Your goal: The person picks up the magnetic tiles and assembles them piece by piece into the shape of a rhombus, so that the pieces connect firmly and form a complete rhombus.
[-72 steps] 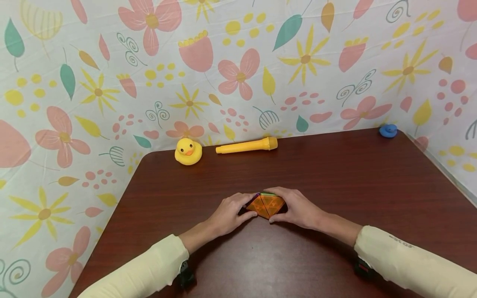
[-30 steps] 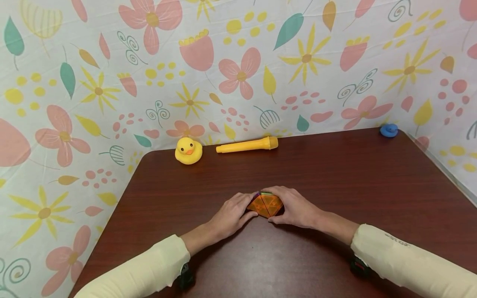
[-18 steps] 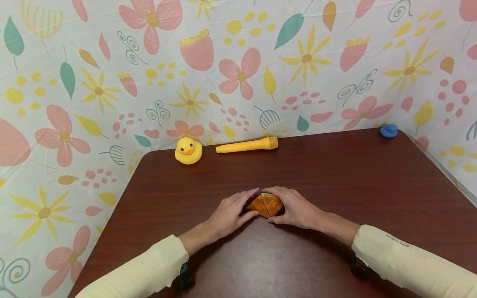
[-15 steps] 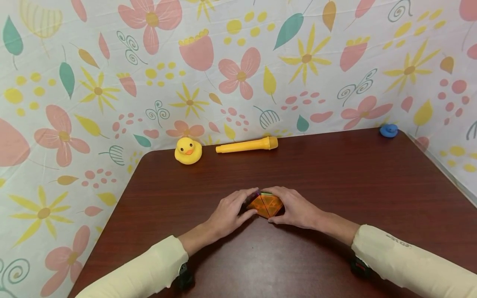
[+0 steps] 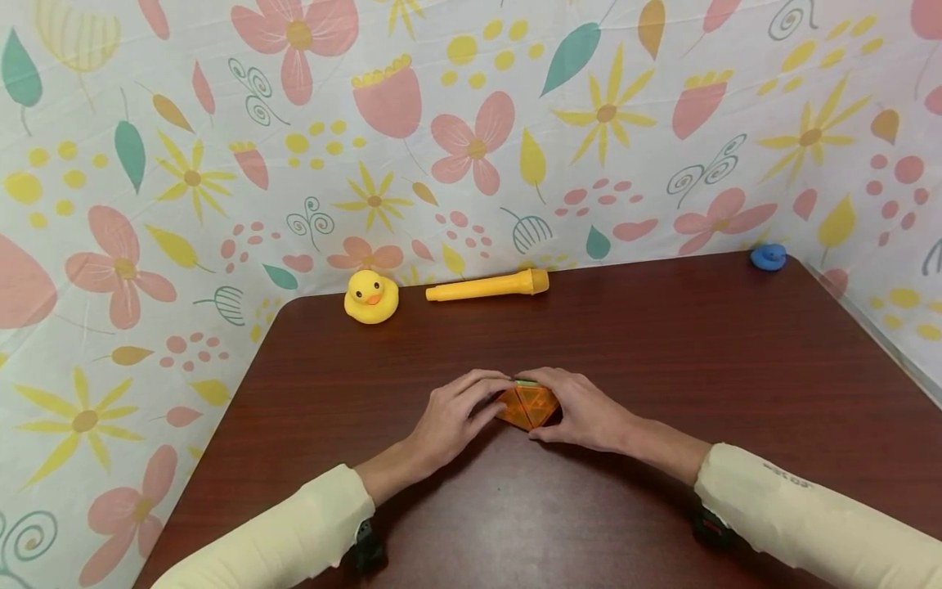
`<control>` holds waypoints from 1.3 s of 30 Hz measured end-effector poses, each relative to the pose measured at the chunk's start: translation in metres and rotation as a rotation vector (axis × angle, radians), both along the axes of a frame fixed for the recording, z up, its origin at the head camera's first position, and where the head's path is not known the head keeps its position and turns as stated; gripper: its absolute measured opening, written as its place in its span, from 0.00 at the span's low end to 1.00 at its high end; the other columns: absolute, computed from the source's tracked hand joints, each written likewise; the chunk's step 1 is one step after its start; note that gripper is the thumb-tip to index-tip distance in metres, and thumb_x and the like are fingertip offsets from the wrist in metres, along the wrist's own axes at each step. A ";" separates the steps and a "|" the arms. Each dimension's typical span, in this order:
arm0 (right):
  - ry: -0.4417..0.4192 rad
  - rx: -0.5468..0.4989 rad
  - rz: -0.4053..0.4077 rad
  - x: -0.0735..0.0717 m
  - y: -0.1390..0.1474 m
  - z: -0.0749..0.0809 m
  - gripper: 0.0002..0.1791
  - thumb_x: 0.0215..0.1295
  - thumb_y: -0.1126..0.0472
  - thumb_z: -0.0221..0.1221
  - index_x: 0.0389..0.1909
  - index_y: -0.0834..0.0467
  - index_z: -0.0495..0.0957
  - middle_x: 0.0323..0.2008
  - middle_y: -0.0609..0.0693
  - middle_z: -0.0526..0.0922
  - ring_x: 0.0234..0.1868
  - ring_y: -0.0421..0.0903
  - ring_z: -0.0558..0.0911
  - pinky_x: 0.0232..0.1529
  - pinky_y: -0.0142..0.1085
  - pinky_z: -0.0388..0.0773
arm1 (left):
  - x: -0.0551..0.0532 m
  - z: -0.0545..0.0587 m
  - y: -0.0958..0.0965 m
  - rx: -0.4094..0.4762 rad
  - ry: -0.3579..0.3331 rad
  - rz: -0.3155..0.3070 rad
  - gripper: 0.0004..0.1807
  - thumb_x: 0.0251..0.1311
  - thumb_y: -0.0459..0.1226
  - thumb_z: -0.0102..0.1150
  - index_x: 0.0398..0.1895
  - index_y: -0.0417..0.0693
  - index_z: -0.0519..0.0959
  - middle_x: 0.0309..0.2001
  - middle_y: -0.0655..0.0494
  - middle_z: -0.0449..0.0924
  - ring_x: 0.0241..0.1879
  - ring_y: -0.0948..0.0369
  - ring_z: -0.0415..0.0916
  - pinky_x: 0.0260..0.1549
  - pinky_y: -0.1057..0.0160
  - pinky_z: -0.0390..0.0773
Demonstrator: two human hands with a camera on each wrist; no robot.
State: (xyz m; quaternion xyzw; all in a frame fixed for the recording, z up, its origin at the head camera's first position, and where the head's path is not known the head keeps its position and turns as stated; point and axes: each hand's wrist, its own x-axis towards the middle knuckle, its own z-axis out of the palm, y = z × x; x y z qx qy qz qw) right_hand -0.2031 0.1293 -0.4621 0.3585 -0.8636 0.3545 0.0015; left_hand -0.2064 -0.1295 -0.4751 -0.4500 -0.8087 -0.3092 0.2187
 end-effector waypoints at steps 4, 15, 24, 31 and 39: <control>0.000 -0.002 -0.001 0.000 0.000 0.000 0.43 0.54 0.61 0.82 0.70 0.63 0.73 0.60 0.56 0.82 0.54 0.49 0.83 0.53 0.45 0.84 | 0.000 0.001 0.001 0.025 -0.019 0.001 0.17 0.69 0.33 0.71 0.59 0.52 0.84 0.58 0.59 0.83 0.58 0.67 0.81 0.54 0.68 0.81; -0.007 -0.004 -0.014 0.000 0.000 -0.001 0.44 0.53 0.62 0.82 0.70 0.64 0.73 0.60 0.56 0.82 0.54 0.49 0.83 0.53 0.45 0.84 | 0.001 0.006 0.003 0.011 -0.029 0.024 0.14 0.69 0.35 0.71 0.56 0.53 0.84 0.56 0.62 0.85 0.57 0.70 0.82 0.52 0.70 0.82; -0.011 -0.003 -0.013 0.000 -0.001 -0.001 0.43 0.54 0.61 0.82 0.70 0.64 0.73 0.59 0.57 0.82 0.53 0.49 0.83 0.52 0.44 0.84 | 0.002 0.011 0.004 -0.024 -0.056 0.032 0.13 0.71 0.36 0.70 0.56 0.53 0.83 0.55 0.63 0.84 0.56 0.71 0.82 0.50 0.71 0.82; -0.005 0.001 -0.012 0.000 -0.001 -0.001 0.43 0.54 0.62 0.82 0.69 0.64 0.73 0.59 0.56 0.82 0.53 0.49 0.83 0.52 0.44 0.84 | 0.002 0.012 0.004 -0.044 -0.059 0.036 0.14 0.71 0.35 0.69 0.56 0.53 0.82 0.55 0.62 0.83 0.54 0.68 0.83 0.49 0.72 0.82; -0.013 0.006 -0.012 0.000 -0.001 0.000 0.43 0.55 0.61 0.82 0.69 0.64 0.73 0.59 0.56 0.81 0.53 0.48 0.83 0.51 0.43 0.84 | 0.004 0.009 0.003 -0.012 -0.099 0.058 0.19 0.69 0.35 0.71 0.61 0.50 0.80 0.52 0.57 0.87 0.48 0.66 0.87 0.46 0.72 0.83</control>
